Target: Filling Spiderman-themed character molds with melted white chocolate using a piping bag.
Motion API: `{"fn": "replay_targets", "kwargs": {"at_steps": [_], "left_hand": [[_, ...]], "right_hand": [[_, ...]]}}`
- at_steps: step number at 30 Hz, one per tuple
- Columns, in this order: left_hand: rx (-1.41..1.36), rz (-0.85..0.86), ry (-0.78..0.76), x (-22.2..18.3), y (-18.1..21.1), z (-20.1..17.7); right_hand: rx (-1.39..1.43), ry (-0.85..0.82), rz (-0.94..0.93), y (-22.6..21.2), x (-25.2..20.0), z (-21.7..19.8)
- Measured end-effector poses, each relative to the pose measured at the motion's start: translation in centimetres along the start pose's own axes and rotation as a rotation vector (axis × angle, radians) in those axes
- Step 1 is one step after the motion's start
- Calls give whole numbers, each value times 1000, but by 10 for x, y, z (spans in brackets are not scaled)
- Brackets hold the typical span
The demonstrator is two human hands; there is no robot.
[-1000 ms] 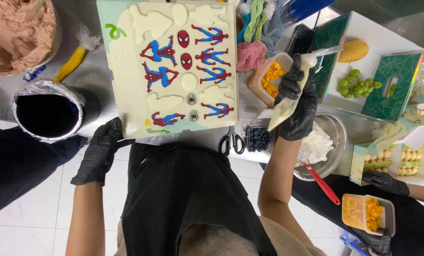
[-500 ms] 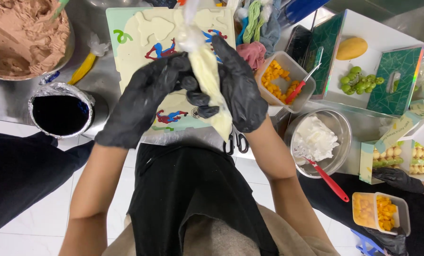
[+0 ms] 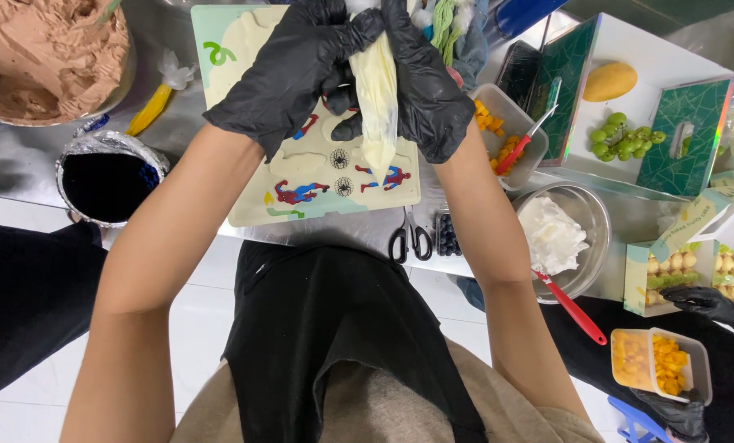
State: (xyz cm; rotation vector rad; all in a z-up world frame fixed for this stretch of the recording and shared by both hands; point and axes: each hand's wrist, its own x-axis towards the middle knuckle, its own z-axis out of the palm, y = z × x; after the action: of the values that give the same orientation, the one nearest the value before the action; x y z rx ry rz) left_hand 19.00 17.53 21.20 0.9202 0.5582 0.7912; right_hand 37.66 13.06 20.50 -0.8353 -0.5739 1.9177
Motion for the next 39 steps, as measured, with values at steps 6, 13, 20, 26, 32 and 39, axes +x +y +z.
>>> {"fn": "replay_targets", "kwargs": {"at_steps": [6,13,20,26,32,39], "left_hand": [[30,49,-47,25,-27,-29],[-182,-86,-89,28,-26,-30],[-203,-34,22,50,-66,-69],[-24,-30,19,42,-68,-86],[147,76,-16,13,-39,-92],[266,455,139,-87,-36,-137]], "right_hand": [[21,-193,54,5,10,-9],[181,-222,200,22,30,-39],[271,-232,130,39,47,-33],[320,-175,140,54,51,-13],[510,-207,196,60,45,-2],[254,9,-488,20,14,17]]}}
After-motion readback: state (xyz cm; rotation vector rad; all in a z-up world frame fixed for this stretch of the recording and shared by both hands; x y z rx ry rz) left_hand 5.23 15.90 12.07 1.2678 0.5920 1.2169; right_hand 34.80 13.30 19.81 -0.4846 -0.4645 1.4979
